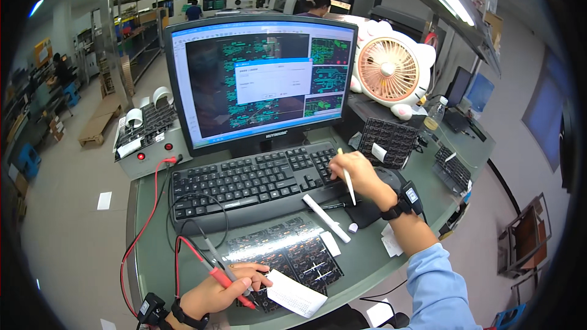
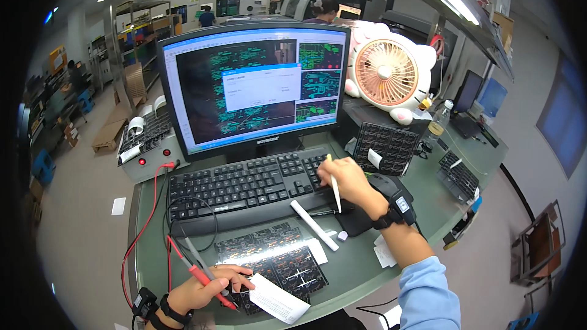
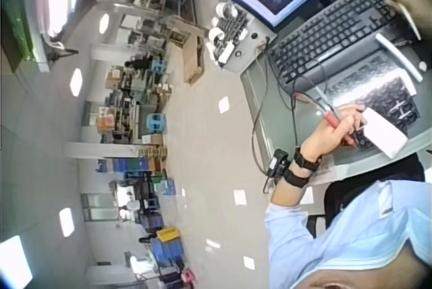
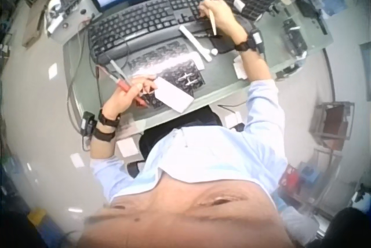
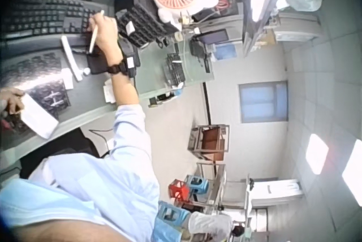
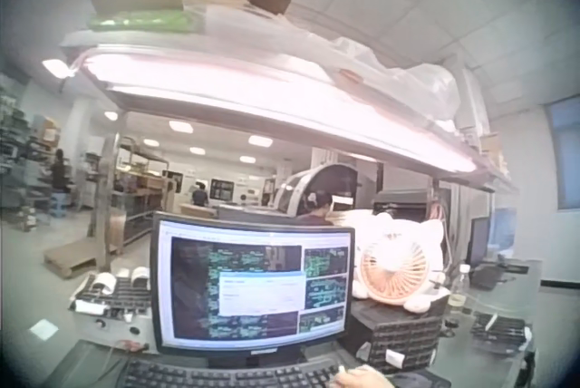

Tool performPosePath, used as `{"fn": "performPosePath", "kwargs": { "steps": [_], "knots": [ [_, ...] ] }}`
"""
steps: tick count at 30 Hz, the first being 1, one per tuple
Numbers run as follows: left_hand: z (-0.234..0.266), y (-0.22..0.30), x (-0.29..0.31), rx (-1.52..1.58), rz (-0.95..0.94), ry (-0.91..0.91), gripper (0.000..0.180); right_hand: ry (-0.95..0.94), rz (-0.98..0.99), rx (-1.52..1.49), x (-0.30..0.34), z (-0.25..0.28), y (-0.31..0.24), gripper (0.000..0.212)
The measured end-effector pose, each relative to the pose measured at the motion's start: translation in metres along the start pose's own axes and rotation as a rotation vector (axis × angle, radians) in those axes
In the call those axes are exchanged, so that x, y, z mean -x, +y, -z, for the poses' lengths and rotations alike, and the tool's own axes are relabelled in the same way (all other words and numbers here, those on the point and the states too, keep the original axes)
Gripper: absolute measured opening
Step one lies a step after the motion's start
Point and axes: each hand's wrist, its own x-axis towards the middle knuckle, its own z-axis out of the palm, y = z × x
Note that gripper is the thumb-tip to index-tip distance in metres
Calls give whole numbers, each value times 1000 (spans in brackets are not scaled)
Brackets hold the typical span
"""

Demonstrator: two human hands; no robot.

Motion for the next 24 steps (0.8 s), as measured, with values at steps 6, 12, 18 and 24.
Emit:
{"fn": "performPosePath", "kwargs": {
  "steps": [6,12,18,24],
  "knots": [
    [-4,11,-3,14,59,0,43,42,-279,41,-21,-1,23,26],
    [2,-4,2,-33,-2,-22,39,182,-218,-322,-12,-1,-26,22],
    [7,0,-8,-96,-27,-42,36,-167,220,-568,41,-8,-124,10],
    [5,0,-4,-101,-14,-25,37,-509,484,-697,49,-20,-154,19]
  ]
}}
